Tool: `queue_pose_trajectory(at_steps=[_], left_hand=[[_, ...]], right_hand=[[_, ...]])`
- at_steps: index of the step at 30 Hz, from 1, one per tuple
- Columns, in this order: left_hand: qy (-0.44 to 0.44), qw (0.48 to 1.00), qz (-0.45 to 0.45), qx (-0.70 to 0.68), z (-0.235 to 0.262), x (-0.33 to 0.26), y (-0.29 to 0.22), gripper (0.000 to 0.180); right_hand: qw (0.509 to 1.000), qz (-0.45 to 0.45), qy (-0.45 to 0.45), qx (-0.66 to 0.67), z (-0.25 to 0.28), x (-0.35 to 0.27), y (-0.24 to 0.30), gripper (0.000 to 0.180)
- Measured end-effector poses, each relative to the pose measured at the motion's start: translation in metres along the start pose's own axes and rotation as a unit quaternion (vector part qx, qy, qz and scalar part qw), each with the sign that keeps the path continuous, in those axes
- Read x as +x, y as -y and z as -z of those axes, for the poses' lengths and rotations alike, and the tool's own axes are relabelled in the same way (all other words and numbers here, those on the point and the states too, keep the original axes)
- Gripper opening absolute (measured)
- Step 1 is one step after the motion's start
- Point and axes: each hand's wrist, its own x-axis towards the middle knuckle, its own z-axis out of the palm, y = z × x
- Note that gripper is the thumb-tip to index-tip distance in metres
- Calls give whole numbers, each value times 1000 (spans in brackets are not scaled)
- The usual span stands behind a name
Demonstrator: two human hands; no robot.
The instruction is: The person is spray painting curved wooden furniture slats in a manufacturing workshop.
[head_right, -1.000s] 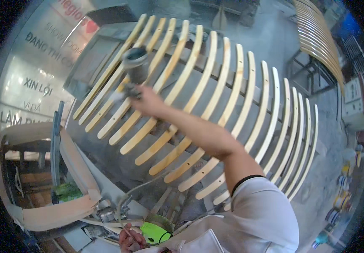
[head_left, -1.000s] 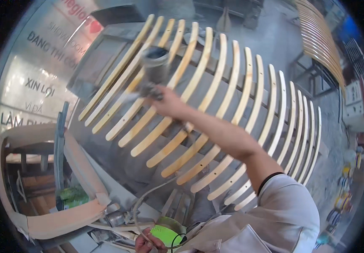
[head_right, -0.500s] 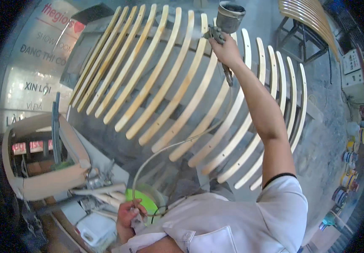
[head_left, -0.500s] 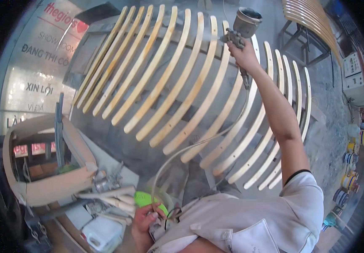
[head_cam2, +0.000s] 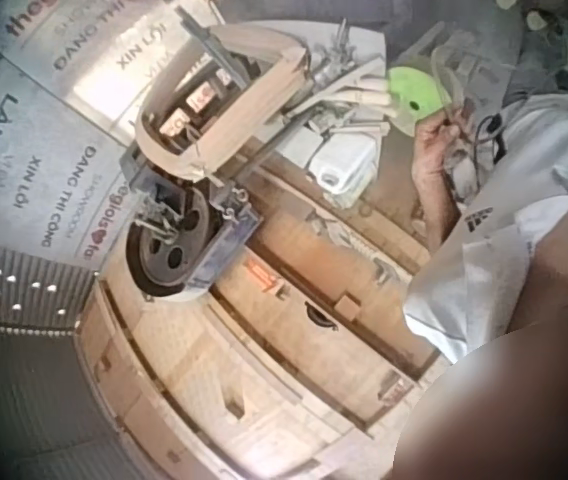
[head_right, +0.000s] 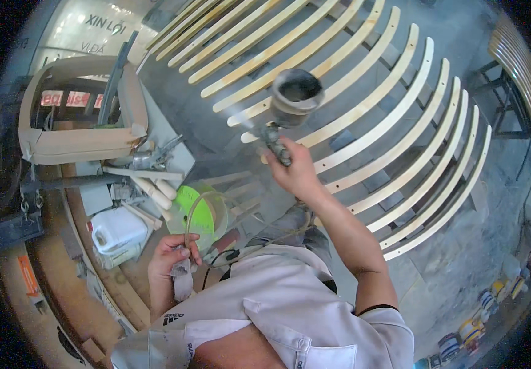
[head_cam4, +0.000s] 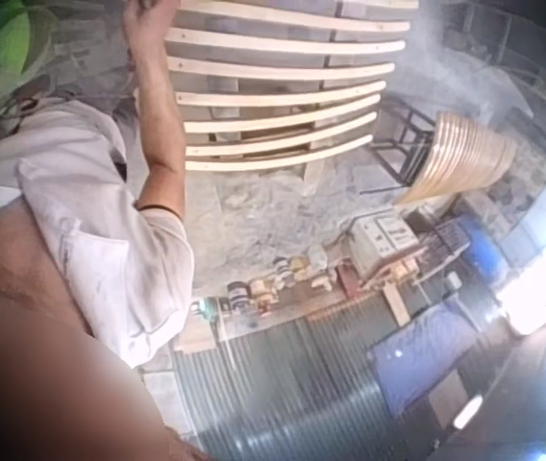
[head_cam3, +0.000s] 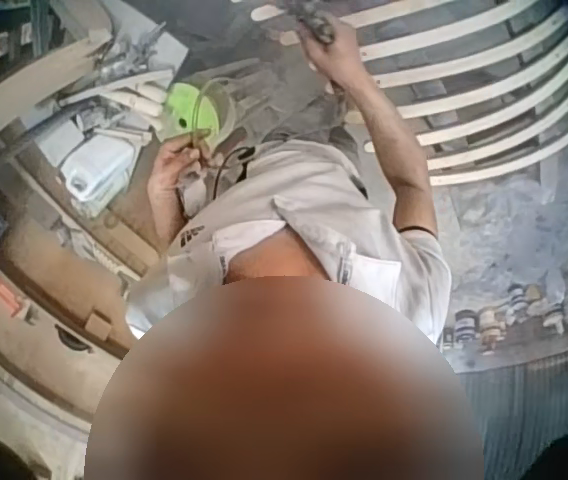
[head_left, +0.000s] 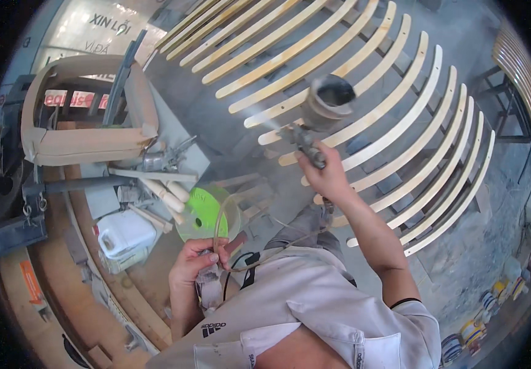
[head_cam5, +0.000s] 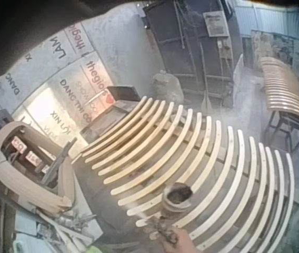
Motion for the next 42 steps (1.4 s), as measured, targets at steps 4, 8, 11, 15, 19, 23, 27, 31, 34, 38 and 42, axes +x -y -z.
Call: queue_pose_trajectory(at_steps=[4, 8, 11, 15, 19, 23, 27, 31, 34, 38, 42], left_hand=[[-8, 1000, 14, -15, 0, 6, -8, 43], [-16, 999, 37, -10, 4, 21, -15, 47], [-3, 997, 74, -11, 10, 39, -23, 51], [41, 993, 104, 41, 20, 67, -30, 53], [84, 988, 103, 72, 29, 97, -30, 54], [97, 984, 136, 62, 21, 123, -34, 50], [114, 982, 129, 76, 4, 149, -35, 48], [112, 983, 138, 57, -23, 170, -43, 47], [94, 988, 119, 31, -36, 180, -35, 46], [103, 977, 70, 174, -94, 181, -59, 40], [116, 977, 61, 167, -100, 181, -58, 38]], right_hand=[[998, 39, 35, 24, -21, 4, -7, 20], [998, 6, 57, -4, 7, -11, -24, 19], [999, -21, -3, -46, 47, -17, -31, 17], [988, -71, -131, -32, 112, -2, -42, 14], [972, -124, -201, -4, 179, 41, -41, 14], [965, -117, -235, -11, 250, 95, -52, 21], [959, -71, -271, -46, 315, 154, -65, 22], [950, -6, -307, -58, 357, 222, -71, 22], [947, -2, -316, -55, 384, 268, -71, 21], [934, 17, -352, -63, 416, 318, -84, 23], [915, 83, -395, -1, 417, 343, -81, 25]])
